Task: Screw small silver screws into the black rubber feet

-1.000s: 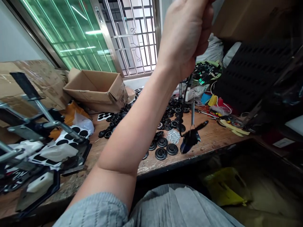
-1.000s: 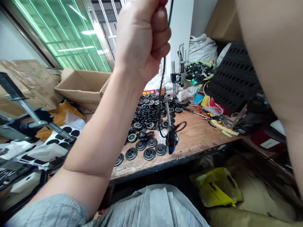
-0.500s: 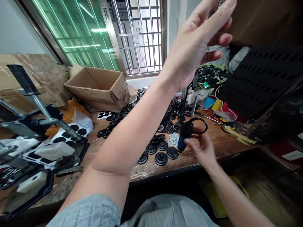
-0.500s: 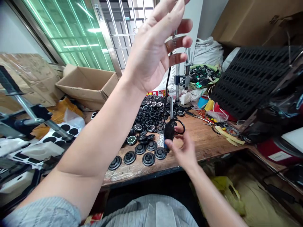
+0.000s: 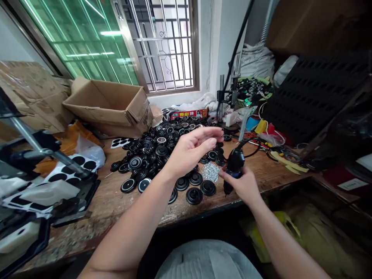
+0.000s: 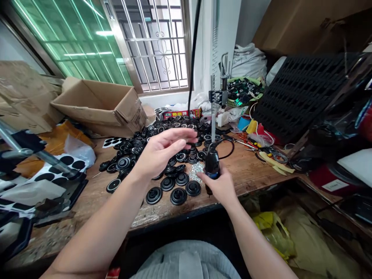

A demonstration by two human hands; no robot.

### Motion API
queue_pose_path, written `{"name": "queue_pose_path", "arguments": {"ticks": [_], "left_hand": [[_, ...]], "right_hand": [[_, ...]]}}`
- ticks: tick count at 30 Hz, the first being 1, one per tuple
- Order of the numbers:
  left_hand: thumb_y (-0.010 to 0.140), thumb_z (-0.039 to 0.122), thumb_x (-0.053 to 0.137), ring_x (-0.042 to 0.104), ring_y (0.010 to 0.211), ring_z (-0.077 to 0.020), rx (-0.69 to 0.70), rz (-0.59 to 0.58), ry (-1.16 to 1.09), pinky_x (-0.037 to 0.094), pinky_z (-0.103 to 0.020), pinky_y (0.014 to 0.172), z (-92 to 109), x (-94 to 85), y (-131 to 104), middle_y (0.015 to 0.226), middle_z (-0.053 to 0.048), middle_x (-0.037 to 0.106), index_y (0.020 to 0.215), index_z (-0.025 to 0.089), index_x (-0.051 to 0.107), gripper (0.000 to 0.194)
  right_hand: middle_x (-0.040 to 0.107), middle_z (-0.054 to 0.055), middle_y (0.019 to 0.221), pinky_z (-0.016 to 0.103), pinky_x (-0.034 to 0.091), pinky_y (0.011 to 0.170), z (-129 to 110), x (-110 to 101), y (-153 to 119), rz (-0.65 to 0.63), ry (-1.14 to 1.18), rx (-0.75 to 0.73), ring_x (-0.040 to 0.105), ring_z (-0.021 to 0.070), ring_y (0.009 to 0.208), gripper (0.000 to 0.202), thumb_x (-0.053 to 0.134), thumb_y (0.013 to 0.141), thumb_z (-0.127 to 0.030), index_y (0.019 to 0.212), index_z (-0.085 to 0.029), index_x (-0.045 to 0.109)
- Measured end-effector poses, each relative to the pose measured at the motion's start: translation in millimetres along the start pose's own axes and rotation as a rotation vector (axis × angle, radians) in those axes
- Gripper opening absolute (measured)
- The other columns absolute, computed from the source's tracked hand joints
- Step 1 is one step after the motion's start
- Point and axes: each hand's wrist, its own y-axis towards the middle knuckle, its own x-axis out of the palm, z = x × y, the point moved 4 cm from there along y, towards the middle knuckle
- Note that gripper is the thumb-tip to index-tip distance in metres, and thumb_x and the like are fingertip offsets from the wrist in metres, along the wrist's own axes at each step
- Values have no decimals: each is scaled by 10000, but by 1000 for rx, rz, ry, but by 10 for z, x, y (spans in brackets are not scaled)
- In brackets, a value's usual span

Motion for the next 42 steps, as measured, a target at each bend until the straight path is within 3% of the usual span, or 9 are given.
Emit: {"name": "queue_pose_path", "arguments": {"ticks": [7, 12, 19, 25, 29, 33, 35, 38, 42], "left_hand": [[942, 247, 568, 691, 981, -209, -297, 188, 372, 550, -363, 896, -999, -127, -1056, 1060, -80, 734, 1070, 175, 699, 197], [937, 199, 567, 587, 1130, -243, -225, 94, 787, 475, -439, 1002, -1583, 93, -1432, 1176, -95, 677, 1138, 181, 670, 227], [961, 238, 533, 509, 1127, -269, -207, -37, 1028, 440, -445, 941, -1621, 277, -1132, 1221, -99, 637, 1191, 171, 615, 253], [950, 238, 513, 524, 1002, -298, -140, -269, 1148, 429, -464, 794, -1634, 637, -697, 981, -106, 639, 948, 166, 643, 149], [951, 246, 545, 523, 1076, -287, -199, -58, 1071, 451, -458, 880, -1555, 369, -910, 1128, -106, 626, 1142, 175, 609, 214], [961, 260, 554, 538, 1125, -244, -224, 230, 924, 465, -436, 987, -1475, -44, -1416, 1184, -101, 597, 1215, 211, 550, 259], [953, 269, 568, 556, 1137, -246, -267, 254, 861, 487, -438, 988, -1519, -109, -1616, 1200, -109, 587, 1226, 224, 534, 279], [936, 284, 594, 537, 1216, -265, -299, 239, 803, 472, -463, 1048, -1619, -57, -1749, 1273, -124, 569, 1286, 231, 502, 366], [922, 284, 610, 502, 1278, -269, -296, 185, 799, 435, -453, 1111, -1690, 19, -1747, 1320, -122, 579, 1318, 202, 502, 418]], "right_hand": [[655, 4, 814, 304, 524, 723, 318, -158, 133, 189, 218, -45, 610, 140, 721, 390, 883, 623, -397, 854, -172, 664], [657, 0, 828, 302, 530, 695, 343, -64, 193, 119, 141, -46, 599, 128, 674, 360, 857, 669, -412, 902, -189, 697], [632, -17, 749, 304, 534, 657, 298, 58, 228, 127, 207, -63, 606, 139, 648, 357, 854, 687, -394, 949, -216, 687], [627, -17, 746, 306, 536, 666, 273, 54, 267, 176, 147, -111, 596, 133, 633, 343, 822, 722, -398, 969, -214, 673], [644, 29, 939, 371, 550, 785, 199, -54, 167, 176, -10, -180, 642, 197, 828, 457, 834, 696, -384, 1075, -231, 629], [580, 54, 1072, 409, 524, 813, 166, -146, -295, 467, -138, -567, 609, 235, 932, 529, 813, 708, -258, 1195, -291, 608], [614, 39, 990, 397, 519, 795, 217, 36, -499, 296, -246, -684, 617, 223, 877, 402, 745, 766, -170, 1132, -297, 638], [679, 36, 991, 349, 523, 873, 336, 507, -577, -207, -367, -676, 655, 198, 923, 286, 633, 867, -105, 1108, -260, 640], [685, 62, 1064, 324, 502, 933, 378, 1104, -121, -363, -490, -580, 651, 198, 1003, 217, 491, 963, -160, 1101, -208, 650]]}}
